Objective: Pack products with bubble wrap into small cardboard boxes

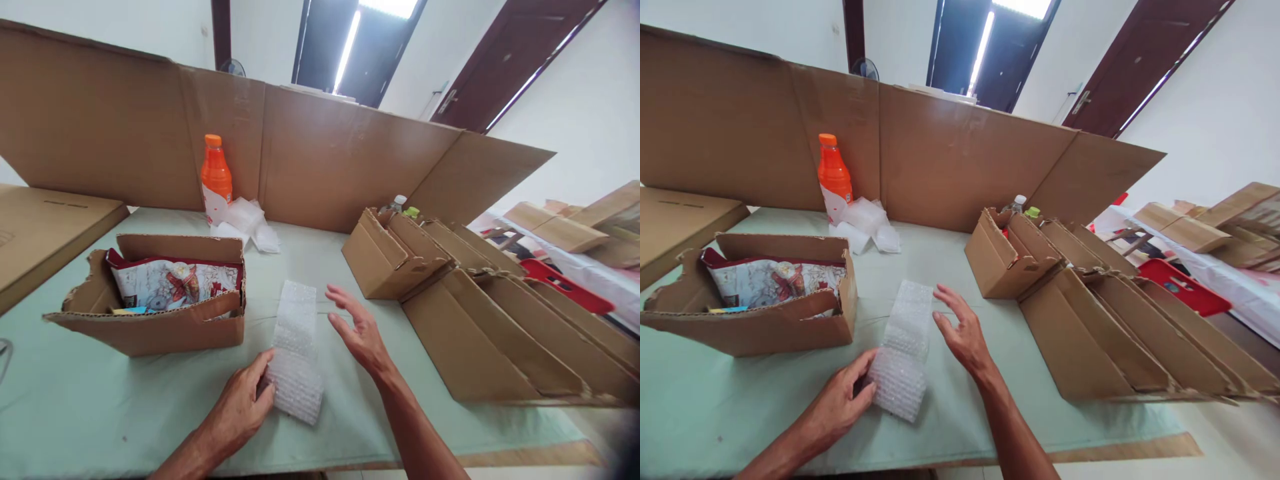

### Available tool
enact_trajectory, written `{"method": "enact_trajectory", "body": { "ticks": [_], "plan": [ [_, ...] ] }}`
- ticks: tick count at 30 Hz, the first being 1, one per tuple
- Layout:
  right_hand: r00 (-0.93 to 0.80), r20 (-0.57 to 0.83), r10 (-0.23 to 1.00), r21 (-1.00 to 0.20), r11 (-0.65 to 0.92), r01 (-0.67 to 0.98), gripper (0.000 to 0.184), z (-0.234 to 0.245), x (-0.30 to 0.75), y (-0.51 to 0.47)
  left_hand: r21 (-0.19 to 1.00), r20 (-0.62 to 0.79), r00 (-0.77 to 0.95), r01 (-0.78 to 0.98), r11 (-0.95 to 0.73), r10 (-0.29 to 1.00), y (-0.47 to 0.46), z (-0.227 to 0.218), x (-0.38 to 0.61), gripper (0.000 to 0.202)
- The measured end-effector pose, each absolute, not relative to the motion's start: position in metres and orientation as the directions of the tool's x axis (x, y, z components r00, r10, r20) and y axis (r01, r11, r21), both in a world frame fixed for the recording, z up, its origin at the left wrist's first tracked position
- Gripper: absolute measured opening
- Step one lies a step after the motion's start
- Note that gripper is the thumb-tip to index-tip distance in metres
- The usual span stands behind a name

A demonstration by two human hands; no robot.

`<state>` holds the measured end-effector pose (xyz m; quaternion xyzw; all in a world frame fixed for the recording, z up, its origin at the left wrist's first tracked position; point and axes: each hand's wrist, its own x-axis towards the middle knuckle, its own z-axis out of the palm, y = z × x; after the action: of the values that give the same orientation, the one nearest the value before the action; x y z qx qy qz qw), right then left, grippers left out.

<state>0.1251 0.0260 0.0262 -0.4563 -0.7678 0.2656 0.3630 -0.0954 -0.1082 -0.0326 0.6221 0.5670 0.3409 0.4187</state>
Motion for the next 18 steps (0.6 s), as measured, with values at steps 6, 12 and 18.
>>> {"method": "enact_trajectory", "body": {
  "ticks": [6,12,18],
  "plan": [
    [-0.401,0.319,0.859,-0.675,0.503,0.540,0.028,-0.001,0.157,-0.080,0.827,-0.101,0.037,0.559,0.063,0.994,-0.099,-0.038,-0.094,0.062],
    [-0.634,0.250,0.732,-0.475,0.663,0.578,0.053,-0.038,0.130,-0.102,0.771,0.071,-0.024,0.636,-0.040,0.997,-0.103,-0.042,-0.094,0.059],
    [-0.631,0.287,0.720,-0.583,0.654,0.481,0.032,-0.036,0.118,-0.080,0.664,0.315,0.163,0.666,-0.340,0.935,-0.132,-0.041,-0.106,0.053]
  ]
}}
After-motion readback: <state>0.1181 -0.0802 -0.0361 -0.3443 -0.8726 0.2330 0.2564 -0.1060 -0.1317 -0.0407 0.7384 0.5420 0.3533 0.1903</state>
